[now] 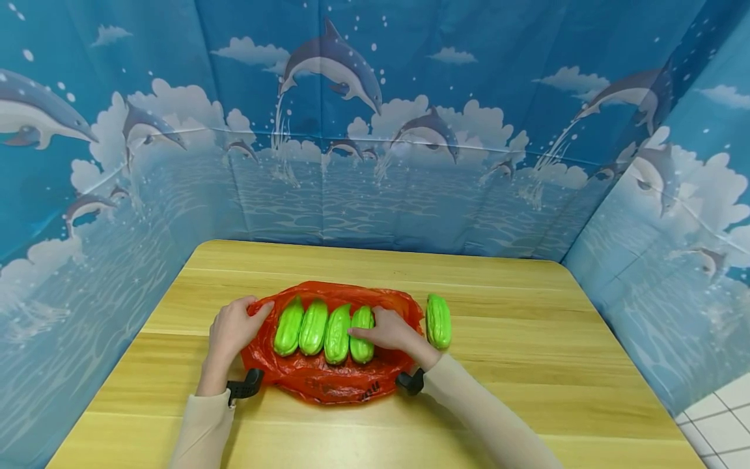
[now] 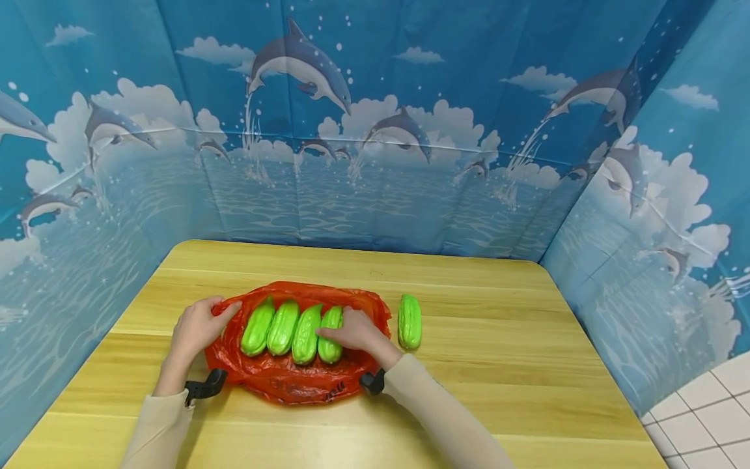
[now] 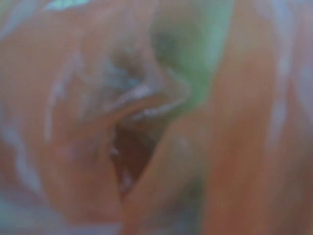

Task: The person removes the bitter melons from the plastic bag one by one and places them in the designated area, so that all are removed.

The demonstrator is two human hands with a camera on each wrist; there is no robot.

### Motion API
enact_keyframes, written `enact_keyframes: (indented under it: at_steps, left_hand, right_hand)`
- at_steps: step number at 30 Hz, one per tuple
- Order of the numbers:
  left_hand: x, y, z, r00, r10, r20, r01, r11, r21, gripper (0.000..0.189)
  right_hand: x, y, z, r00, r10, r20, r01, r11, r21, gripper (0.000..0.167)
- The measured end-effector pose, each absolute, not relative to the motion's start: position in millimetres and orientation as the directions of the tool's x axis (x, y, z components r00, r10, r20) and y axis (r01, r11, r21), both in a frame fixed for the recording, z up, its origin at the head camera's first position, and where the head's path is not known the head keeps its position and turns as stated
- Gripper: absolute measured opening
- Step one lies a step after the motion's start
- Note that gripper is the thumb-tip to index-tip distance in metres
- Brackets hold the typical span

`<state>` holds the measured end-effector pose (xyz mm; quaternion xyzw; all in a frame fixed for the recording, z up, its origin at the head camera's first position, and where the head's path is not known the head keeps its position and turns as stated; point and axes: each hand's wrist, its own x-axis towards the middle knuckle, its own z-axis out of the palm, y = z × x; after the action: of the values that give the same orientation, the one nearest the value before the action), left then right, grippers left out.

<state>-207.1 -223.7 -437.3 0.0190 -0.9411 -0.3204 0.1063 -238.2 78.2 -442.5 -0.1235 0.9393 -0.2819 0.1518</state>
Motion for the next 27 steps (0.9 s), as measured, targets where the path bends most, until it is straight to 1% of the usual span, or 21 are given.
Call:
enact_keyframes:
  at_steps: [6, 14, 27]
  left_hand:
    - [-207.2, -224.3, -438.0, -0.977, -0.106, 0.187, 0.03, 0.792, 0.609, 0.043]
    - [-206.8, -224.0, -436.0, -0.977, -0.102, 0.188, 0.034, 0.794, 0.607, 0.039]
    - [-205.9, -223.9, -434.7, -0.978, -0.105, 0.18, 0.027, 0.793, 0.609, 0.039]
  right_hand:
    - [-239.1, 77.1, -444.8, -0.926, -0.308, -0.219, -0.136, 0.812, -0.567, 0.088]
    - [-238.3, 79.7, -444.3, -0.93, -0.308, -0.2, -0.131, 0.788, -0.601, 0.079]
    - [-237.8, 80.9, -445.4, -0.932, -0.309, -0.189, -0.132, 0.775, -0.618, 0.076]
